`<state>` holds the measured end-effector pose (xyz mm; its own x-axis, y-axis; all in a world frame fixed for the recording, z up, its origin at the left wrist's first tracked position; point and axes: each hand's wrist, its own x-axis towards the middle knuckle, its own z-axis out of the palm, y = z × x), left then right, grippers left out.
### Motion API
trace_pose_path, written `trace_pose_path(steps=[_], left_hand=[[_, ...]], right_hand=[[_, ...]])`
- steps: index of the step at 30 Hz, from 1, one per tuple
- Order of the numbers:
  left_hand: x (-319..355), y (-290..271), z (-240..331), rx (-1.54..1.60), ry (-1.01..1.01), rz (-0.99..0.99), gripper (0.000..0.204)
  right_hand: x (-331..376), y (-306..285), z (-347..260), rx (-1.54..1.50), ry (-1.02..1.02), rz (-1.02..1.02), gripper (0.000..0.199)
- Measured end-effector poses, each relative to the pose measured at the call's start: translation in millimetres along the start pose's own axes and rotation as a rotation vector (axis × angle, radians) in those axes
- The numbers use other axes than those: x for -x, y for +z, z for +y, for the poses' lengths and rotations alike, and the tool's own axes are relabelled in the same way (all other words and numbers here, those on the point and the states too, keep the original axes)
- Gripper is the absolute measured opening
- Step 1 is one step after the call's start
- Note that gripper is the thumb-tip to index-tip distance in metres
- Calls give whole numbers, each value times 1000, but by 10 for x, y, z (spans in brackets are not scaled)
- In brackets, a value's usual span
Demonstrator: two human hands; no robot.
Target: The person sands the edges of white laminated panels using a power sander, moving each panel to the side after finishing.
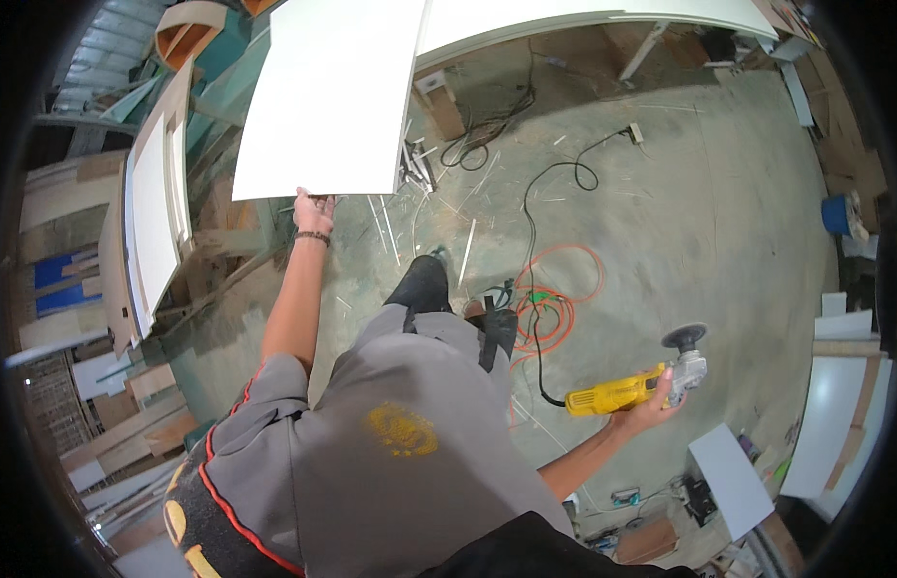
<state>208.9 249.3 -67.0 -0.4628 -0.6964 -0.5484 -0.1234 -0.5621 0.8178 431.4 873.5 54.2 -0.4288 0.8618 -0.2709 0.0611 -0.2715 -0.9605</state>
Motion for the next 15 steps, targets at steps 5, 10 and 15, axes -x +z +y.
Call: trace_pose_path(steps=[5, 10, 15], left_hand=[[37, 29, 195, 12, 36, 202, 40], [69, -423, 363, 24, 66, 183, 43], [-20, -1036, 450, 141, 71, 325, 43]], right_hand=[[53, 214, -219, 4, -35, -29, 60], [254, 499, -452, -20, -74, -3, 59], [397, 584, -563, -21, -159, -100, 49]])
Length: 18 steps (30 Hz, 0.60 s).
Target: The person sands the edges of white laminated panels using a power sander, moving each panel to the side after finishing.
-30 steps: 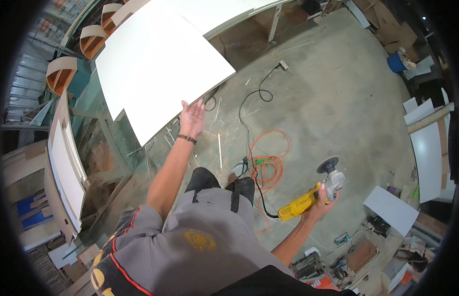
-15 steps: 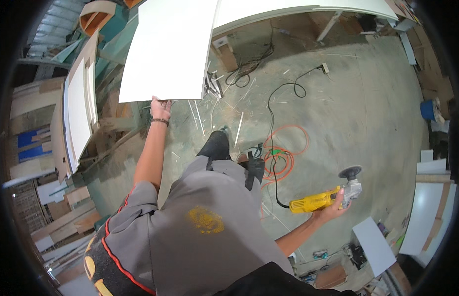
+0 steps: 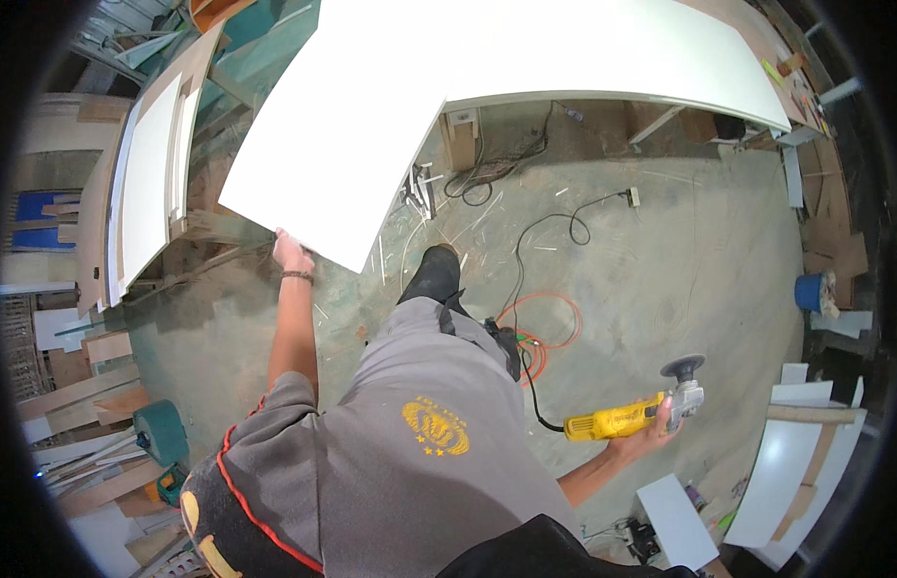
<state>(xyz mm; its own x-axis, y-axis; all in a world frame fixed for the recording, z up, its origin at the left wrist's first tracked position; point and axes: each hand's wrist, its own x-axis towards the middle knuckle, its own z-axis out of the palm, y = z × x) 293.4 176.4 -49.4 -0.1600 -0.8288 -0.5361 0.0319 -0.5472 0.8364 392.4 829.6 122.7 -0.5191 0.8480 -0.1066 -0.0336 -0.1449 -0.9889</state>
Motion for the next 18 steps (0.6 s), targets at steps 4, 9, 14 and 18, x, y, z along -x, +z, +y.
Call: trace_pose_path(steps=[4, 9, 14, 18], left_hand=[[-987, -591, 630, -53, 224, -10, 46], [-889, -11, 1552, -1174, 912, 469, 74], [-1658, 1042, 2625, -1397, 896, 134, 74], [-2380, 1665, 2975, -1406, 645, -160, 88]], right_hand=[[50, 56, 23, 0, 44, -45, 58], [309, 343, -127, 42, -62, -12, 47], [714, 861, -300, -2, -98, -6, 36], [1114, 1276, -363, -40, -96, 85, 35]])
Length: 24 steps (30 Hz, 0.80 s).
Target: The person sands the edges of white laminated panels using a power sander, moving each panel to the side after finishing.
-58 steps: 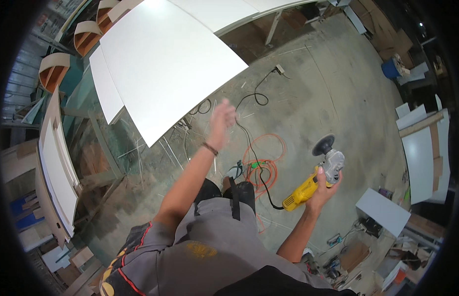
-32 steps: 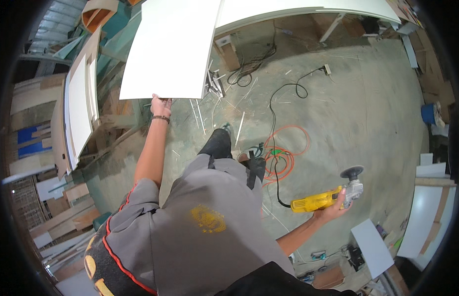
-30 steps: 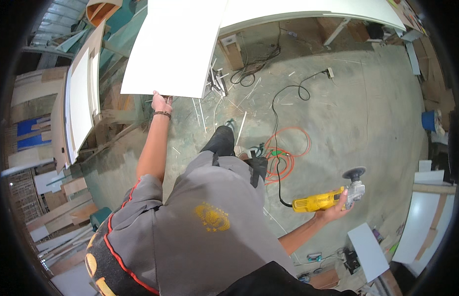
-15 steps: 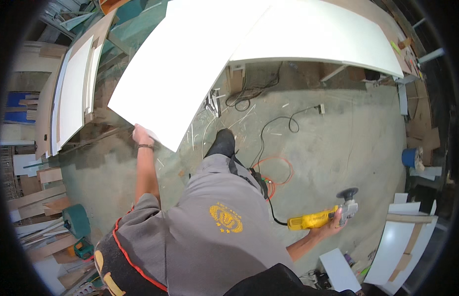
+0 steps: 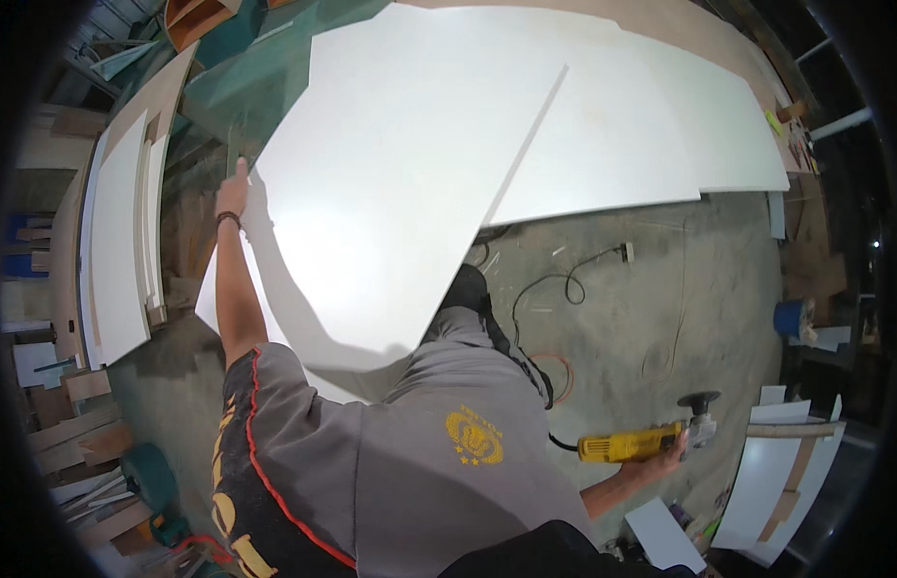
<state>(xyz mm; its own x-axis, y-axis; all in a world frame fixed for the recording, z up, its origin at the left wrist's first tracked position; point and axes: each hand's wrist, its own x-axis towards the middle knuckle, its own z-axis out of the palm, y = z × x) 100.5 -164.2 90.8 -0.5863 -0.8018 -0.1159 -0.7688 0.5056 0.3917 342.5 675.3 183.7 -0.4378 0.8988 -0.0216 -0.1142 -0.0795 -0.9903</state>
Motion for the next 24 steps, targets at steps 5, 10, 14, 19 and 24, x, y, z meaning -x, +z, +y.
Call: trace_pose_path(steps=[5, 10, 14, 19, 24], left_hand=[[302, 317, 295, -89, 8, -65, 96], [27, 175, 237, -115, 63, -110, 91], [-20, 187, 210, -135, -51, -127, 87], [-51, -61, -276, -141, -6, -153, 87], [-56, -361, -586, -178, -78, -113, 85]], right_hand=[[216, 346, -117, 82, -55, -28, 38], [388, 757, -177, 144, -20, -130, 38], [296, 1109, -227, 199, -31, -170, 40], [498, 1234, -337, 243, -28, -178, 42], [479, 1023, -215, 223, 39, -277, 45]])
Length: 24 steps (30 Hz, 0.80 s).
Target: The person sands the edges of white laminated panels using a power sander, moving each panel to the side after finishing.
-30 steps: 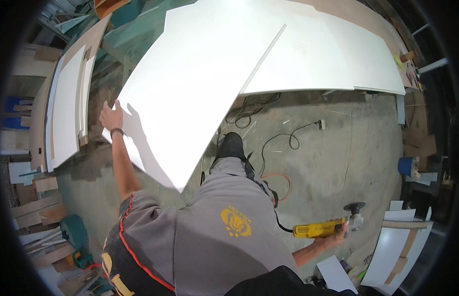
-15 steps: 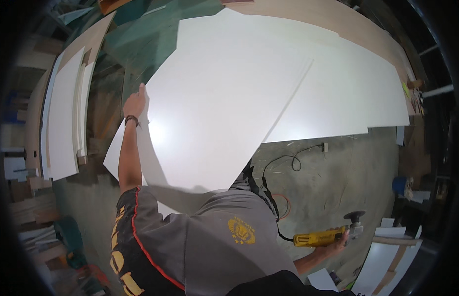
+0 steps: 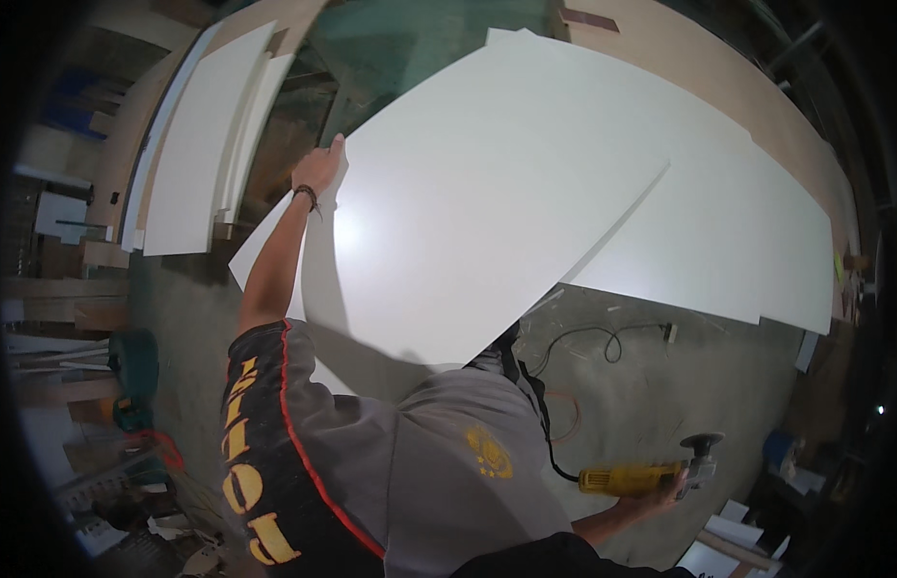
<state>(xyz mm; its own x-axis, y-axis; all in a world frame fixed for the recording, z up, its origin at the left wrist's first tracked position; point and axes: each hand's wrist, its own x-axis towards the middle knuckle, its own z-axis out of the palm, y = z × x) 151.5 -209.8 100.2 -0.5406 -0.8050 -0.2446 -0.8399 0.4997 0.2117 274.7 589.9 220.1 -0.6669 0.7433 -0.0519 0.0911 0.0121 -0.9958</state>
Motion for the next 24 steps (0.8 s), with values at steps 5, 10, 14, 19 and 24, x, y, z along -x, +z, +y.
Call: trace_pose_path(steps=[5, 10, 14, 19, 24], left_hand=[[141, -186, -590, 28, -60, 3, 83], [330, -484, -1304, 59, -138, 48, 83], [472, -773, -2015, 68, -237, 88, 87], [754, -946, -2922, 142, -367, 120, 90], [951, -1000, -3814, 215, -441, 146, 89]], right_hand=[[176, -86, -49, 49, 14, -21, 50], [400, -314, -26, 65, -66, -21, 56], [828, -320, -127, 15, -68, 4, 50], [1037, -585, -59, 71, -117, -50, 54], [1341, -467, -161, -17, -190, -102, 42]])
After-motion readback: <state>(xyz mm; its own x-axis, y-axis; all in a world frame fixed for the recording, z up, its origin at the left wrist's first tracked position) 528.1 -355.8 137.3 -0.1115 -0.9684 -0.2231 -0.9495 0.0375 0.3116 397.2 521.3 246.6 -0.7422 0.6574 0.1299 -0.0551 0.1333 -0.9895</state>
